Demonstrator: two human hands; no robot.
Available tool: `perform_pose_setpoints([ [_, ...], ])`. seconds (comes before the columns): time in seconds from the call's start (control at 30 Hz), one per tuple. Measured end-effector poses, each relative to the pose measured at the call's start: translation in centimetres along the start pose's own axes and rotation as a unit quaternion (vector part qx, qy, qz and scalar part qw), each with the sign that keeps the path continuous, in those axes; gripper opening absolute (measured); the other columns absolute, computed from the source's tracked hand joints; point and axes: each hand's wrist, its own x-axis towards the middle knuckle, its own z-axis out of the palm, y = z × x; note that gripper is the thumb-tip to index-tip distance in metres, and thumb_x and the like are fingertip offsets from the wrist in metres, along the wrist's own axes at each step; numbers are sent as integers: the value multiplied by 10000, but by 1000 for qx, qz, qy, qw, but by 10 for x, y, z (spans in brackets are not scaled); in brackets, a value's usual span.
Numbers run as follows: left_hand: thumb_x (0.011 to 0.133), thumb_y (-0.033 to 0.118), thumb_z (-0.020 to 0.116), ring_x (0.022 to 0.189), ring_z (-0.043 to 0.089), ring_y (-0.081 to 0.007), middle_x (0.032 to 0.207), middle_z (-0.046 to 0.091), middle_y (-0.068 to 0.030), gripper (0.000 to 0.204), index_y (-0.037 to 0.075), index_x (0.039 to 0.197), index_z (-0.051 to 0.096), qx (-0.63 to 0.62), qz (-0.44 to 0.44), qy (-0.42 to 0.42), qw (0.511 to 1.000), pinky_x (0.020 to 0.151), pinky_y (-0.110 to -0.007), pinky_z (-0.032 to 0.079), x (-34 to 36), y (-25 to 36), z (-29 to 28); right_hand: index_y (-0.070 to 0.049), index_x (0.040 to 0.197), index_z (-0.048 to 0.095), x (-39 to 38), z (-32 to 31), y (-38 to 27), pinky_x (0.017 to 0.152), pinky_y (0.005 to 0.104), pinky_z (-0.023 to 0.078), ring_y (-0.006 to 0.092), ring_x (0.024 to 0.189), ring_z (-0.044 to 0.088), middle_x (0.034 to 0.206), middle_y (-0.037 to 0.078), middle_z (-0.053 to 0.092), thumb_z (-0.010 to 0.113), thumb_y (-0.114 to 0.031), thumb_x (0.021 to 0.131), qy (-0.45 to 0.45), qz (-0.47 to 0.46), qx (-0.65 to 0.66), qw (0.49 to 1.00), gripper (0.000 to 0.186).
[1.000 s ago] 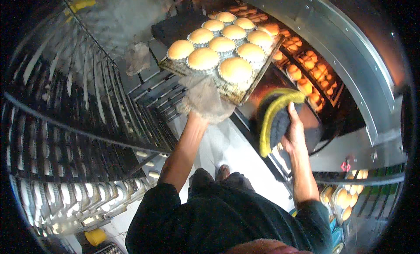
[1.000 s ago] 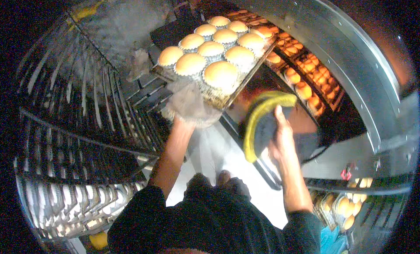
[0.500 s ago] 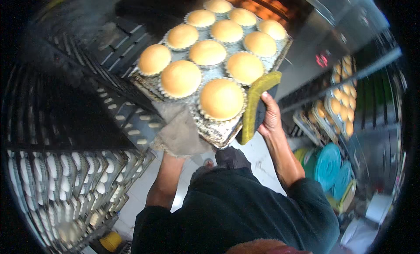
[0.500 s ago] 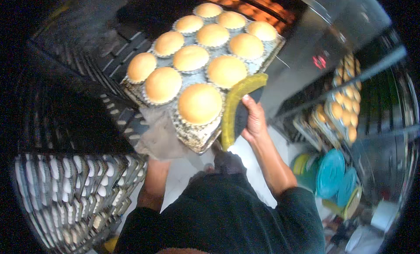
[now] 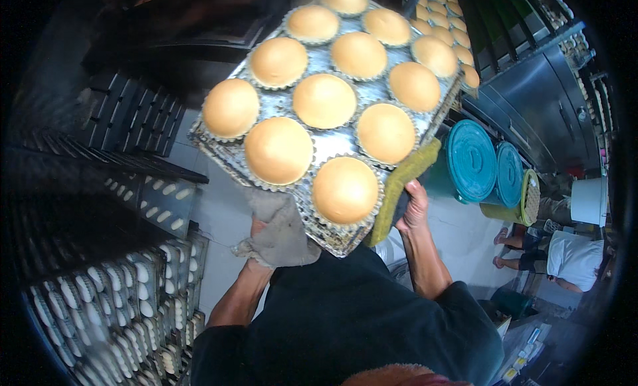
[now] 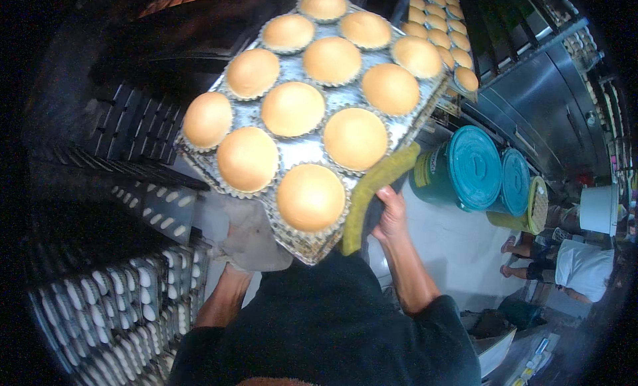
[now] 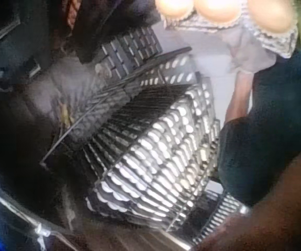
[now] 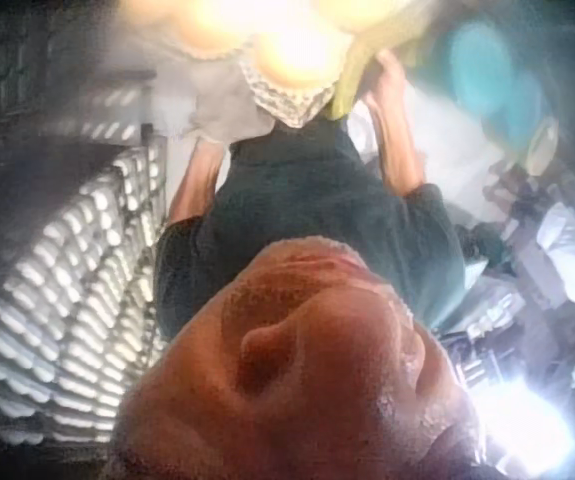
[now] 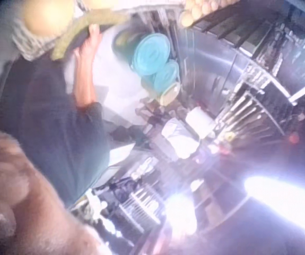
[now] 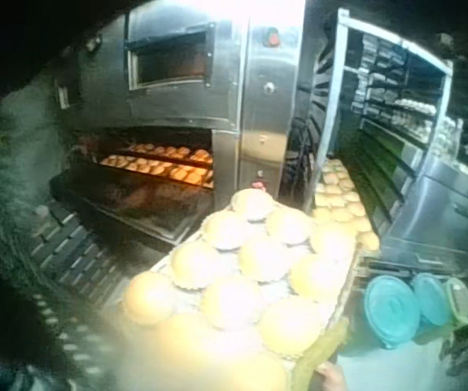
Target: The person removes metal trays of buns from an industrial oven using a protective cloth and glove, places them on a storage rack, wipes empty trays with a cloth, and applies a liquid to empty trays using a brush.
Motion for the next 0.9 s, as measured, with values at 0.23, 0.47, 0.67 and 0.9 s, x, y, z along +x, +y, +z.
perform_pose_setpoints([
  [0.23,917,73,546,936,578,-140,1010,584,-19,187,54,1103,552,422,54,-152,892,770,-286,486,28,29,149,-7,1177,545,12,-151,-73,861,357,515,216,968,624,1082,100,634,602,-234,835,17,-58,-7,998,415],
  [0.47,843,192,564,893,579,-217,954,584,-81,225,56,1022,578,-74,55,-94,991,769,-341,478,57,-62,286,-13,1146,578,68,-225,-165,865,344,518,202,947,638,1052,91,656,608,-229,840,-28,-26,-8,999,376],
  [0.67,967,217,401,1035,573,-216,1074,582,-102,319,11,1184,510,378,159,-252,877,966,-346,449,86,-47,343,-3,1181,571,117,-269,-224,885,372,531,229,981,646,1108,117,655,598,-188,847,-42,-11,5,999,383],
  [0.9,874,175,531,1079,524,-221,1089,553,-102,330,20,1163,494,629,290,-253,675,1000,-352,395,155,-71,405,-36,1243,551,153,-281,-276,919,368,498,217,1049,618,1185,88,629,527,-290,964,1,-27,3,1000,378],
])
